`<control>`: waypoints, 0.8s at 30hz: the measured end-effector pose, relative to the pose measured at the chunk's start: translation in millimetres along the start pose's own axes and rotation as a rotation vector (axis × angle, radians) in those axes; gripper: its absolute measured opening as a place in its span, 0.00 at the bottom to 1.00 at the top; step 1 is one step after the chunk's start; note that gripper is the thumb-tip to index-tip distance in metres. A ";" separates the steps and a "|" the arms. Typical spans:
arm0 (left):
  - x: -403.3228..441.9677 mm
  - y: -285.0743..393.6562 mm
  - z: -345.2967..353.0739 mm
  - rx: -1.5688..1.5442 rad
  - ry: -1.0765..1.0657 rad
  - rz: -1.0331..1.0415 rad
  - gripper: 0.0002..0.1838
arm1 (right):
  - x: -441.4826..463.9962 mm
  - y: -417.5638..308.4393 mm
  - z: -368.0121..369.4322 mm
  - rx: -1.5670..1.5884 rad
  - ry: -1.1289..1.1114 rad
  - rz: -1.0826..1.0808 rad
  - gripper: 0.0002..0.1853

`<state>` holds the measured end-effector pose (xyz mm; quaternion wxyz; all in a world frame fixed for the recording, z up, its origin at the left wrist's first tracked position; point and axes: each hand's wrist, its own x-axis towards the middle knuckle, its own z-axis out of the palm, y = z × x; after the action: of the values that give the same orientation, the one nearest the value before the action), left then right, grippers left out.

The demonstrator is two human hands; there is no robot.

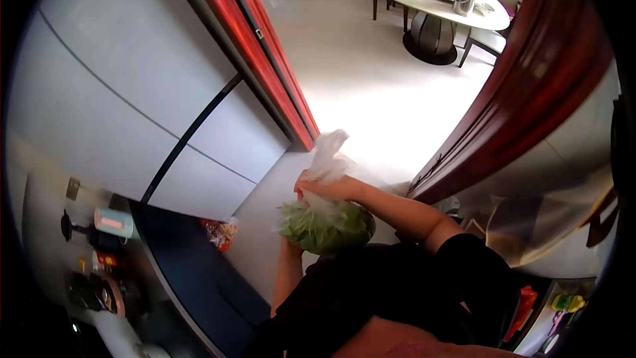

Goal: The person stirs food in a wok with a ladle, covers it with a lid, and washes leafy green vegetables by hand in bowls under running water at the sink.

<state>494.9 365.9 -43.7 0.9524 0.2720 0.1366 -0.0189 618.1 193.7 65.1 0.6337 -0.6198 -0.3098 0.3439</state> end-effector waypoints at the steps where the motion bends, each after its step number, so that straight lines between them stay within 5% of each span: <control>1: 20.5 0.9 3.8 -0.003 -0.040 -0.009 0.23 | 11.1 4.4 -16.7 -0.178 0.087 -0.023 0.11; 4: 77.9 18.7 20.1 -0.023 -0.136 -0.017 0.25 | 65.9 93.6 -104.1 -0.770 0.426 -0.302 0.22; 5: 101.4 31.1 21.0 0.173 -0.247 -0.065 0.23 | 76.2 105.7 -139.9 -0.783 0.534 -0.404 0.17; 6: 127.7 44.9 22.5 0.372 -0.359 -0.123 0.21 | 79.3 105.2 -167.1 -0.672 0.618 -0.251 0.13; 7: 151.0 50.3 29.2 0.589 -0.466 -0.119 0.19 | 84.0 91.8 -196.2 -1.107 0.516 -0.299 0.10; 9: 195.2 51.3 69.9 0.919 -0.643 -0.266 0.17 | 73.2 73.5 -226.8 -0.542 0.698 -0.127 0.09; 12: 273.3 4.0 96.8 1.344 -0.764 -0.624 0.18 | 58.7 52.4 -279.7 -0.521 0.978 0.009 0.14; 14: 318.9 -38.0 96.8 1.390 -0.812 -0.677 0.18 | 35.8 96.3 -348.7 -0.334 1.113 0.093 0.15; 19: 419.7 -116.8 138.4 1.302 -0.854 -0.716 0.18 | -59.4 257.7 -508.8 0.728 1.663 -0.081 0.09; 21: 472.4 -140.7 145.4 1.243 -0.821 -0.782 0.18 | -96.2 332.8 -561.1 0.818 1.678 -0.093 0.08; 22: 493.5 -145.6 157.0 1.303 -0.740 -0.774 0.18 | -121.1 403.1 -597.3 0.637 1.663 0.084 0.10; 24: 541.5 -154.2 139.5 1.262 -0.476 -0.683 0.16 | -144.1 375.3 -611.5 0.599 1.871 0.341 0.11</control>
<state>1033.6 182.3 -155.6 0.5608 0.6968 -0.0327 -0.4460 1017.2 -276.3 -329.2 0.6953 -0.4920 0.5069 -0.1325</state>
